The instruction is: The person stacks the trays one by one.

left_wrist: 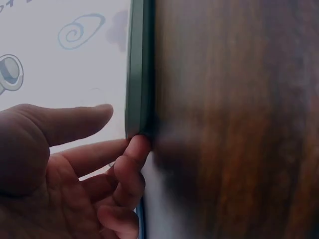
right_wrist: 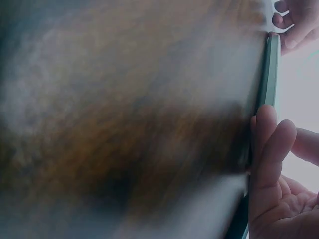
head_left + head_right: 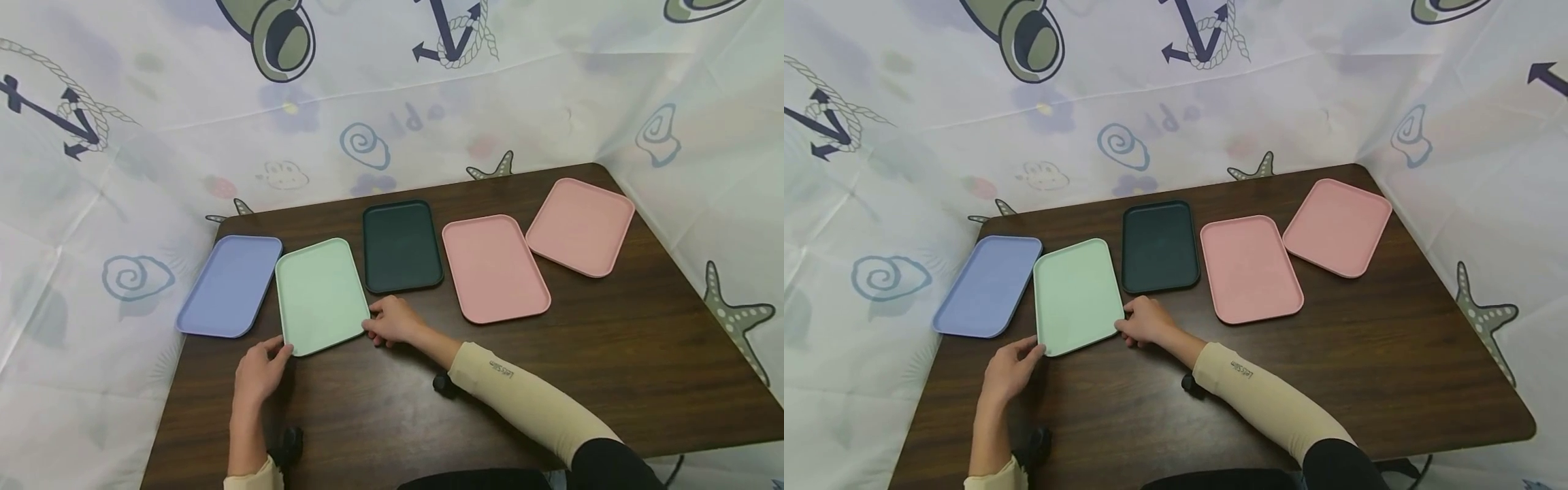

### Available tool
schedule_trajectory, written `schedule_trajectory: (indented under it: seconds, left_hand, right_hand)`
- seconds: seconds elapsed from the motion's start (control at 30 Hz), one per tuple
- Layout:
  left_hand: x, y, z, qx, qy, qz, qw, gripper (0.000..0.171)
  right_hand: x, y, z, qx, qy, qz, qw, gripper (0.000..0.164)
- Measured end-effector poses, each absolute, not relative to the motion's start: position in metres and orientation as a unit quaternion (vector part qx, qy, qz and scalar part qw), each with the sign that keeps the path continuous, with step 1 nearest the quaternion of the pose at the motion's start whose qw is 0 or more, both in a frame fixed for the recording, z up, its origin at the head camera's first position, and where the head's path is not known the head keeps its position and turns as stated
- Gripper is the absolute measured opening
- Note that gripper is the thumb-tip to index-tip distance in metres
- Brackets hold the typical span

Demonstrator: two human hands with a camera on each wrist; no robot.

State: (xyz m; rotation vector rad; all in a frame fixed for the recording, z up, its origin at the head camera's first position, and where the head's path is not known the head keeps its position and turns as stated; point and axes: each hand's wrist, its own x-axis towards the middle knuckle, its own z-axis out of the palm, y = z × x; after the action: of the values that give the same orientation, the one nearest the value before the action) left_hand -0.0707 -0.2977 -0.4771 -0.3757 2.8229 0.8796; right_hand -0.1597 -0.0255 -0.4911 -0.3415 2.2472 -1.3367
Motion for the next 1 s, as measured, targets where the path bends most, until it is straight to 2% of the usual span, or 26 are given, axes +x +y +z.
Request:
schedule_trajectory:
  seconds: [0.3, 0.6, 0.8, 1.0]
  left_hand:
    - [-0.072, -0.292, -0.482, -0.127, 0.941, 0.309, 0.053, 0.038]
    - [-0.065, -0.290, -0.483, -0.172, 0.861, 0.470, 0.092, 0.041]
    - [-0.062, -0.290, -0.485, -0.193, 0.813, 0.537, 0.111, 0.042]
    - [-0.063, -0.284, -0.476, -0.193, 0.799, 0.561, 0.096, 0.040]
  right_hand:
    - [-0.161, -0.025, -0.491, -0.100, 0.821, -0.514, 0.230, 0.043]
    - [-0.164, -0.019, -0.485, -0.093, 0.815, -0.539, 0.193, 0.027]
    - [-0.165, -0.015, -0.479, -0.092, 0.811, -0.543, 0.198, 0.032]
    - [-0.166, -0.006, -0.472, -0.096, 0.801, -0.558, 0.196, 0.032]
